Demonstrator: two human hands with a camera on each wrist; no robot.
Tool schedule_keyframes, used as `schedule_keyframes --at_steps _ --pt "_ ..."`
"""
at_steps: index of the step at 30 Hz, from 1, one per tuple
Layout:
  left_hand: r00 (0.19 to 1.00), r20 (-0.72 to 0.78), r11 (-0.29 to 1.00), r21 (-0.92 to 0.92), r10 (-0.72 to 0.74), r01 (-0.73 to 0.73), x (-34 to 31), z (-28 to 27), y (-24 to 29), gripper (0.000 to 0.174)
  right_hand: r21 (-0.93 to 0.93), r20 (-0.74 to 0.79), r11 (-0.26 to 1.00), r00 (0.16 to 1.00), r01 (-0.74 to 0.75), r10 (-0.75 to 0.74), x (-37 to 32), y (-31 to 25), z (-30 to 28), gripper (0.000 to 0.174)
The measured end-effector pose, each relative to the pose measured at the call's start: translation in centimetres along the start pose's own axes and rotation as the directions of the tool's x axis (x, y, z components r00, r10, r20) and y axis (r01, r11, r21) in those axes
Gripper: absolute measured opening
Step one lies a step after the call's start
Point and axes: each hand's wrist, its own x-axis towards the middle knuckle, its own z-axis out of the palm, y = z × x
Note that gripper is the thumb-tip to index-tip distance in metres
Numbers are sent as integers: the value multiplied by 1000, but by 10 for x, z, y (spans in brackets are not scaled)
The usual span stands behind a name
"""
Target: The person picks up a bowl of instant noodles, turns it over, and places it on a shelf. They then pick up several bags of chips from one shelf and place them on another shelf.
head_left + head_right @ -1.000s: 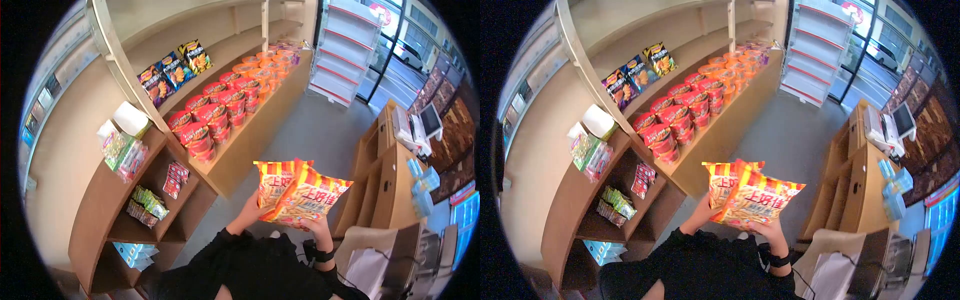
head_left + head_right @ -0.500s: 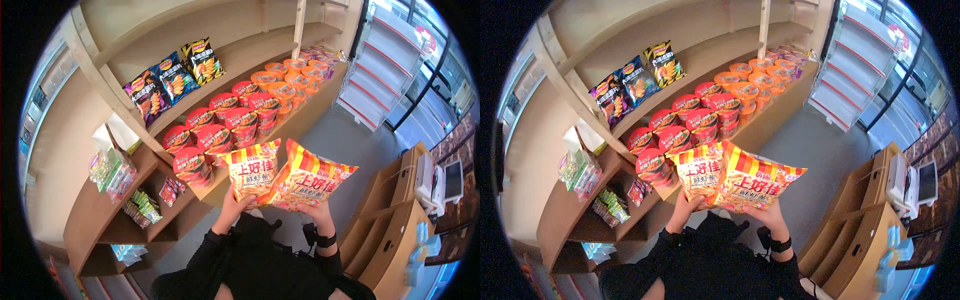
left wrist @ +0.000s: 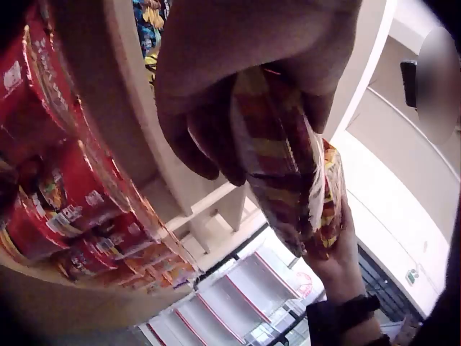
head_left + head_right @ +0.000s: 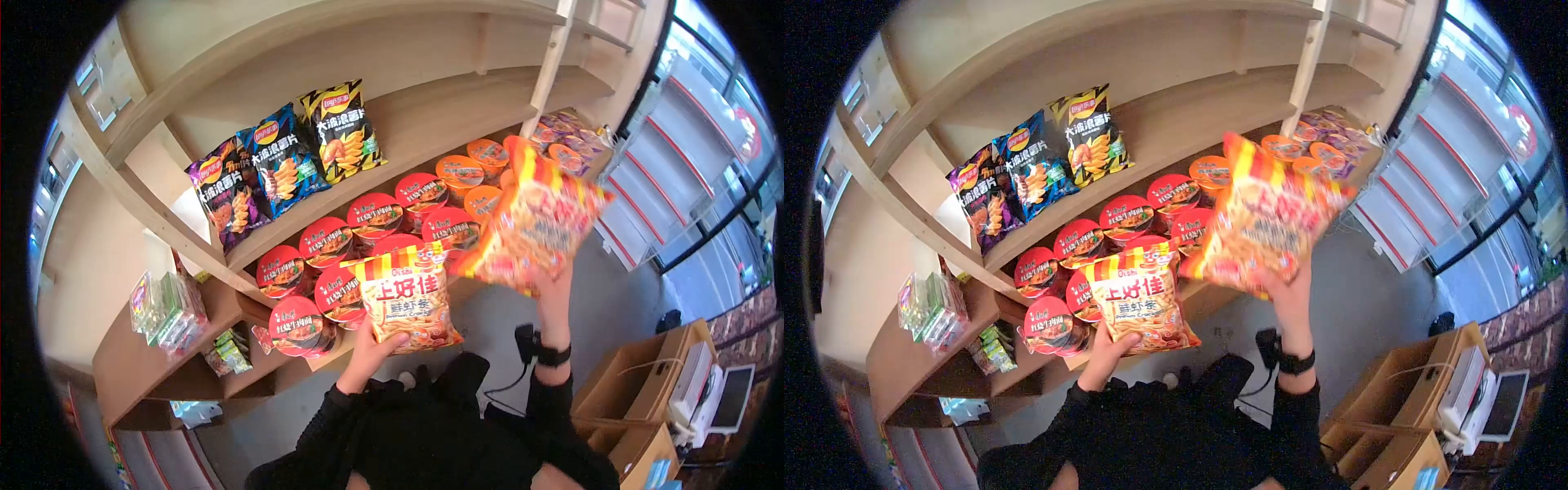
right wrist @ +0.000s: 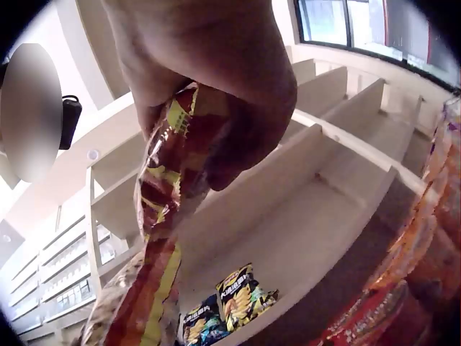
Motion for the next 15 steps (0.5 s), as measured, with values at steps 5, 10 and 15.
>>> schedule_keyframes --at_steps 5,10,15 --pt "968 -251 997 -76 -1 -19 6 9 0 56 12 289 1000 957 1 -4 139 15 45 57" --pt "906 -421 993 -81 49 -92 32 48 -12 54 112 485 993 874 -30 -28 256 70 93 59" --pt "887 -441 988 -12 135 -156 66 99 -24 59 -102 527 993 843 -66 110 336 131 115 63"
